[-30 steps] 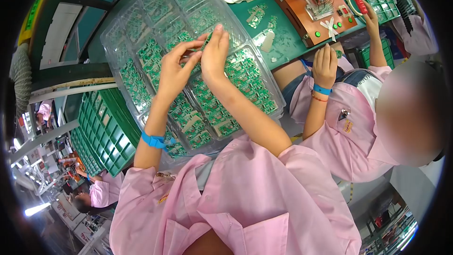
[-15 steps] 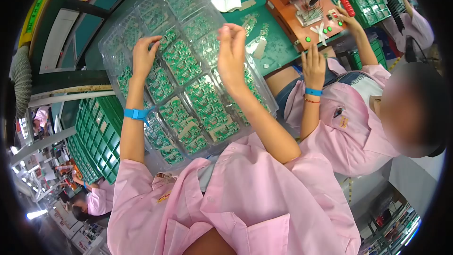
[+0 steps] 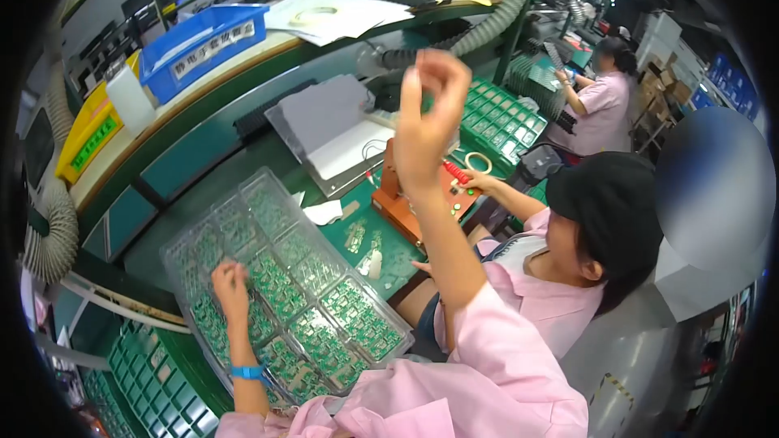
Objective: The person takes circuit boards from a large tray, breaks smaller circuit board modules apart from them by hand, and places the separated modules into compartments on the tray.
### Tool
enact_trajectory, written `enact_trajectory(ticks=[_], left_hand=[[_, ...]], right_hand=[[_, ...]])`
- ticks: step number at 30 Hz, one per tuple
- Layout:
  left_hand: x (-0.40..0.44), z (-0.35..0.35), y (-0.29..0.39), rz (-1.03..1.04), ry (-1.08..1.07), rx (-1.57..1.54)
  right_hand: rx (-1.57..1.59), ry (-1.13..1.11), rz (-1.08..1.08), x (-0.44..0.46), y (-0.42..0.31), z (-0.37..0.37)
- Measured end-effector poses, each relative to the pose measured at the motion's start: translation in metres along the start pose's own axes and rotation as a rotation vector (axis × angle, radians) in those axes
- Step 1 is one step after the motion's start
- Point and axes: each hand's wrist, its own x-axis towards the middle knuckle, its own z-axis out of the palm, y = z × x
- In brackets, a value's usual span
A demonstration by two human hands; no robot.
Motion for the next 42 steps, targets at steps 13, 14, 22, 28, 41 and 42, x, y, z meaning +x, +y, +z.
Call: enact_trajectory(ticks=[13, 14, 22, 28, 41, 42], left_hand=[[-0.141, -0.059, 0.027, -0.631, 0.870, -0.169], [-0.136, 0.008, 0.066, -0.546, 0.681, -0.156], [-0.133, 0.331, 0.263, 0.060, -0.020, 0.236], [-0.130, 0.334, 0.263, 0.078, -0.051, 0.176], [-0.124, 0.331, 0.262, 0.050, -0.075, 0.143], [-0.125, 0.332, 0.262, 0.043, -0.070, 0.149]], right_hand=[[-1.174, -0.643, -0.252, 0.208, 0.231, 0.099], [-1.241, -0.711, -0.406, 0.216, 0.246, 0.104], [-1.617, -0.810, -0.232, 0.245, 0.294, 0.149], [-1.216, -0.604, 0.054, 0.255, 0.312, 0.165], [-1.157, -0.459, 0.106, 0.265, 0.339, 0.178], [-1.160, -0.382, 0.135, 0.264, 0.336, 0.181]])
